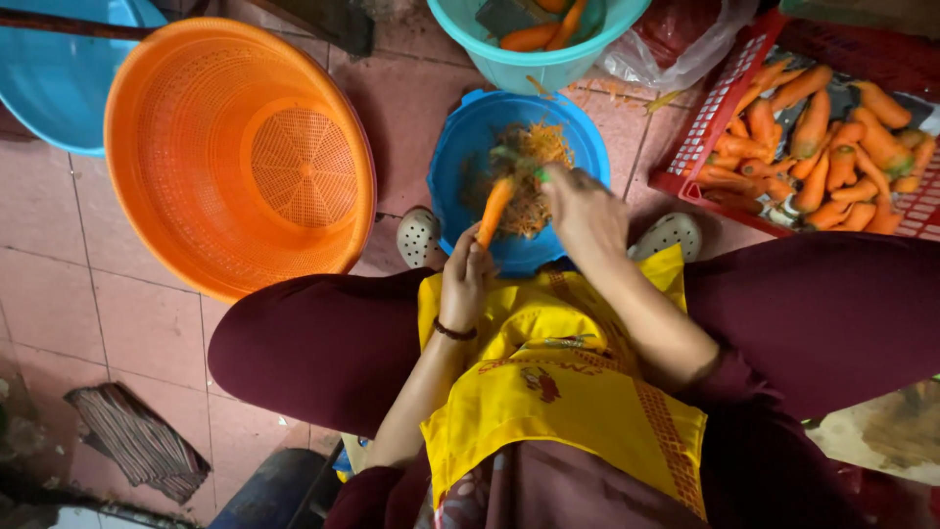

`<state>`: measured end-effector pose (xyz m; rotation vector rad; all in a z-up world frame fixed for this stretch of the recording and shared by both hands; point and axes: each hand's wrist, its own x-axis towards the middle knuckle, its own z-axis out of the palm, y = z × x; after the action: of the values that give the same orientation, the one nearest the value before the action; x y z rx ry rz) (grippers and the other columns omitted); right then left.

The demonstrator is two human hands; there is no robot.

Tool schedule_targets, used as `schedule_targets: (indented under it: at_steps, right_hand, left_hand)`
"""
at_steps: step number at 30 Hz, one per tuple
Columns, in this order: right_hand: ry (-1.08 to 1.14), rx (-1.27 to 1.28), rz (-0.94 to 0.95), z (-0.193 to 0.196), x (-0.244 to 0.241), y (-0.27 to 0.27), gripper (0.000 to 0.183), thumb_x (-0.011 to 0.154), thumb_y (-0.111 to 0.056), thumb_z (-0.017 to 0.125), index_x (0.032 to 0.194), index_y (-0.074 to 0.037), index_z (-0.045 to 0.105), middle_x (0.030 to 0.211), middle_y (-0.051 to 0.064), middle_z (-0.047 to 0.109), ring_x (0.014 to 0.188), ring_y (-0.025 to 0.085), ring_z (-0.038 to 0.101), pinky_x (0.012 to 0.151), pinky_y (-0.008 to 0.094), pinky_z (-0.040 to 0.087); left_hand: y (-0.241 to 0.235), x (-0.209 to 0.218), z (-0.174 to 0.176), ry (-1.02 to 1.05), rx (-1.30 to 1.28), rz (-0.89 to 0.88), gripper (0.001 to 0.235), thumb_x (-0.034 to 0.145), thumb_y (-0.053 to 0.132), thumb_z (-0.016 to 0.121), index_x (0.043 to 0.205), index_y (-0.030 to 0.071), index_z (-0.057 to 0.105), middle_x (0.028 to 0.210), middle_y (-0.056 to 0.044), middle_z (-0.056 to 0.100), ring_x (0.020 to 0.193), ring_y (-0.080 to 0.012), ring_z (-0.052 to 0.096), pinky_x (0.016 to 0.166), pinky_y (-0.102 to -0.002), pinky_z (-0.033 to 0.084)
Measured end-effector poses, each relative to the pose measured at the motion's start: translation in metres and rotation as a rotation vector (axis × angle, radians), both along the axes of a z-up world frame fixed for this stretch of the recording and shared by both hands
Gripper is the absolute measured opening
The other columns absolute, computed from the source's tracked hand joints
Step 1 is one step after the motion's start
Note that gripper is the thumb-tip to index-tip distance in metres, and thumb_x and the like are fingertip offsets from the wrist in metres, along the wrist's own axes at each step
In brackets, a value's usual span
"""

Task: Peeling the skin off of carrots using a vegetable peeler over a bowl.

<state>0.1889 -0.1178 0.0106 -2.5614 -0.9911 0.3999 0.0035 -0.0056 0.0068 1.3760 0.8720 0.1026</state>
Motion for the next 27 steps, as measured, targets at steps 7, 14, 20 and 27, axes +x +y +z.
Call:
schedule_targets:
  at_steps: [7, 14, 20, 27]
  right_hand:
    - [0.148, 0.146, 0.181, 0.004, -0.032, -0.001, 0.022, 0.101, -0.036, 0.058, 0.121, -0.027, 0.063, 0.094, 0.009, 0.072, 0.09, 0.035, 0.074, 0.072, 0.052, 0.06]
    - [0.113, 0.115, 0.033, -0.004, 0.013, -0.01, 0.021, 0.105, -0.032, 0.055, 0.126, -0.028, 0.059, 0.095, 0.011, 0.069, 0.088, 0.039, 0.072, 0.074, 0.056, 0.058]
    - [0.268, 0.12, 0.228, 0.026, -0.007, -0.004, 0.024, 0.101, -0.034, 0.057, 0.123, -0.026, 0.064, 0.099, 0.012, 0.074, 0.094, 0.04, 0.073, 0.076, 0.056, 0.059]
    - [0.043, 0.054, 0.104, -0.054, 0.015, -0.005, 0.031, 0.108, -0.047, 0.043, 0.134, -0.038, 0.058, 0.1, 0.005, 0.069, 0.092, 0.033, 0.073, 0.073, 0.052, 0.06]
  left_hand:
    - [0.009, -0.005, -0.02, -0.085, -0.238, 0.291, 0.034, 0.109, 0.017, 0.036, 0.125, 0.0, 0.061, 0.066, -0.004, 0.042, 0.05, -0.0094, 0.04, 0.041, -0.022, 0.037]
    - [0.0, 0.008, 0.018, -0.075, -0.262, 0.101, 0.033, 0.108, 0.013, 0.035, 0.126, 0.001, 0.06, 0.061, -0.004, 0.046, 0.046, -0.0093, 0.043, 0.04, -0.021, 0.036]
    - [0.006, -0.006, -0.019, -0.037, -0.209, 0.175, 0.033, 0.11, 0.016, 0.036, 0.134, 0.0, 0.054, 0.073, -0.008, 0.051, 0.061, -0.0136, 0.049, 0.059, -0.033, 0.051]
    - [0.003, 0.001, 0.005, 0.066, 0.159, -0.094, 0.038, 0.109, 0.016, 0.041, 0.142, 0.003, 0.054, 0.08, -0.02, 0.06, 0.072, -0.0284, 0.06, 0.069, -0.047, 0.058]
